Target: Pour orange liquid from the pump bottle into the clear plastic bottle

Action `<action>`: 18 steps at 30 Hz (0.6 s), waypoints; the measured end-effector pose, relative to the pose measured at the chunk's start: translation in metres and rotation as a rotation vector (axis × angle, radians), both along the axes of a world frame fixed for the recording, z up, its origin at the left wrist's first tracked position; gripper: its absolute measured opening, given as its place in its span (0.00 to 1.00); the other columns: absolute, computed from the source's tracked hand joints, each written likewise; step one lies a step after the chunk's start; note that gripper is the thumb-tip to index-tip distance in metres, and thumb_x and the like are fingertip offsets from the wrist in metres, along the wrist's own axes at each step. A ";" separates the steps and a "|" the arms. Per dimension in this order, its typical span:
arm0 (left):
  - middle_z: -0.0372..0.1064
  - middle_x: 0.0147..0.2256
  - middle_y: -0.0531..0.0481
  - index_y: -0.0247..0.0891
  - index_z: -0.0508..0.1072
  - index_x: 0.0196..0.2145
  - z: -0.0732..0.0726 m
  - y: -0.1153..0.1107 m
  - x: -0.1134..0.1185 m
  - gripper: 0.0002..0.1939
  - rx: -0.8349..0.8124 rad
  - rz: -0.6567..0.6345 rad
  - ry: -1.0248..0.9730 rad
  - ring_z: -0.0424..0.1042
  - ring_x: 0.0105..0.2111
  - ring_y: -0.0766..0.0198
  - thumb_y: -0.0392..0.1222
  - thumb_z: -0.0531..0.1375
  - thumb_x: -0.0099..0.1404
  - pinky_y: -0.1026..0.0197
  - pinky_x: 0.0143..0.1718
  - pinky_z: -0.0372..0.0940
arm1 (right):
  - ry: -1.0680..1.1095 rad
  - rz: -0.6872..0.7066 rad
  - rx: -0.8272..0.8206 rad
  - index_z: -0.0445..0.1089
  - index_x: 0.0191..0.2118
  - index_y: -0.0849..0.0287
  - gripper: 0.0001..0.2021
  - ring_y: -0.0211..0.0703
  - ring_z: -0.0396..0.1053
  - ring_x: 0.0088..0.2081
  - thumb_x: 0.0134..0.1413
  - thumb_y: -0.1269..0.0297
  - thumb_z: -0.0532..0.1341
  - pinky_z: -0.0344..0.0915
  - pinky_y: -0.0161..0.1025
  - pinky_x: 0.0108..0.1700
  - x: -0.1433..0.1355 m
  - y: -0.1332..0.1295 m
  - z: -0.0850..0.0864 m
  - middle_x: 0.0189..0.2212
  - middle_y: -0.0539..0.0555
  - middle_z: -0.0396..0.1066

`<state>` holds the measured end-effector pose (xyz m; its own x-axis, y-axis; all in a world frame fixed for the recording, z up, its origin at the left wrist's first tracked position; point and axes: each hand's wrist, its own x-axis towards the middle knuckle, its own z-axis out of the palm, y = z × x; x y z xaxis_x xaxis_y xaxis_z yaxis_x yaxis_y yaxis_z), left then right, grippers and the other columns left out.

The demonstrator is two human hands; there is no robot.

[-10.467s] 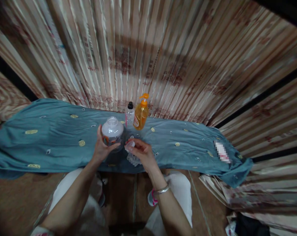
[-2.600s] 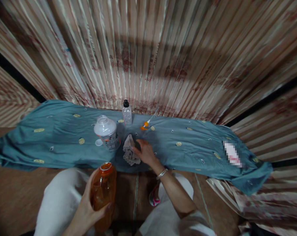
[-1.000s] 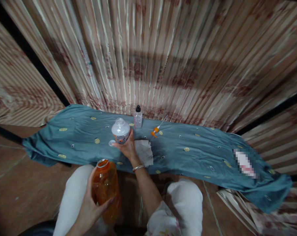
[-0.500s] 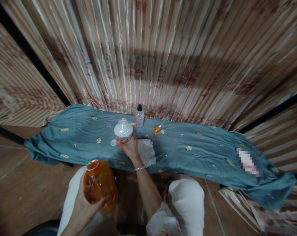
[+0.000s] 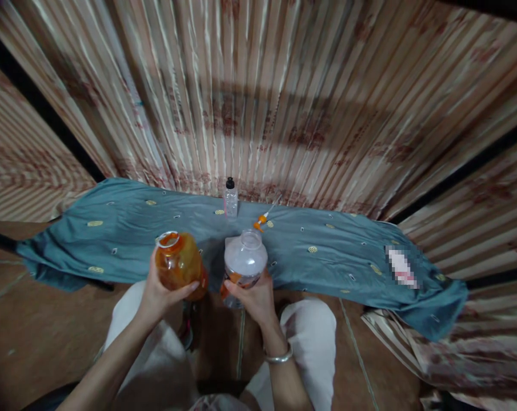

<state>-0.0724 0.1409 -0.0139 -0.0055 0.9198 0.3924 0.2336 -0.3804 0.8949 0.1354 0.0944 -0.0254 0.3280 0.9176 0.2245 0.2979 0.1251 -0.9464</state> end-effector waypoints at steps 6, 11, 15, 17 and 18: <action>0.50 0.65 0.40 0.44 0.47 0.65 -0.002 0.049 0.058 0.55 0.068 -0.314 -0.086 0.54 0.64 0.49 0.50 0.72 0.47 0.46 0.64 0.52 | -0.019 -0.137 -0.110 0.71 0.30 0.60 0.18 0.43 0.71 0.25 0.34 0.54 0.71 0.70 0.40 0.29 0.038 -0.031 -0.004 0.25 0.55 0.76; 0.52 0.64 0.43 0.46 0.48 0.65 -0.016 0.068 0.094 0.54 0.000 -0.432 -0.152 0.54 0.64 0.51 0.47 0.72 0.46 0.45 0.65 0.51 | -0.037 -0.262 -0.103 0.71 0.36 0.62 0.25 0.46 0.73 0.27 0.31 0.52 0.72 0.71 0.42 0.31 0.052 -0.034 -0.011 0.27 0.56 0.77; 0.53 0.64 0.42 0.45 0.48 0.65 -0.024 0.079 0.101 0.55 -0.036 -0.424 -0.185 0.55 0.64 0.51 0.47 0.72 0.45 0.46 0.64 0.53 | 0.009 -0.271 -0.119 0.71 0.39 0.63 0.28 0.49 0.75 0.30 0.31 0.51 0.72 0.73 0.44 0.34 0.054 -0.030 -0.014 0.31 0.59 0.78; 0.54 0.63 0.42 0.45 0.48 0.65 -0.025 0.087 0.100 0.55 -0.042 -0.390 -0.199 0.57 0.63 0.52 0.47 0.72 0.45 0.48 0.63 0.55 | 0.006 -0.284 -0.123 0.72 0.39 0.63 0.28 0.50 0.75 0.30 0.31 0.51 0.72 0.73 0.45 0.34 0.054 -0.029 -0.017 0.32 0.60 0.79; 0.54 0.64 0.42 0.46 0.47 0.65 -0.024 0.092 0.099 0.55 -0.044 -0.371 -0.210 0.58 0.63 0.53 0.48 0.72 0.45 0.49 0.62 0.57 | 0.002 -0.289 -0.129 0.72 0.39 0.63 0.28 0.51 0.75 0.30 0.30 0.51 0.72 0.73 0.45 0.33 0.054 -0.028 -0.018 0.31 0.60 0.79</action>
<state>0.0266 0.2329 -0.0383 0.2533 0.8901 0.3788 -0.1015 -0.3649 0.9255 0.1893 0.0663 -0.0435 0.5798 0.8070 0.1119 0.3022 -0.0855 -0.9494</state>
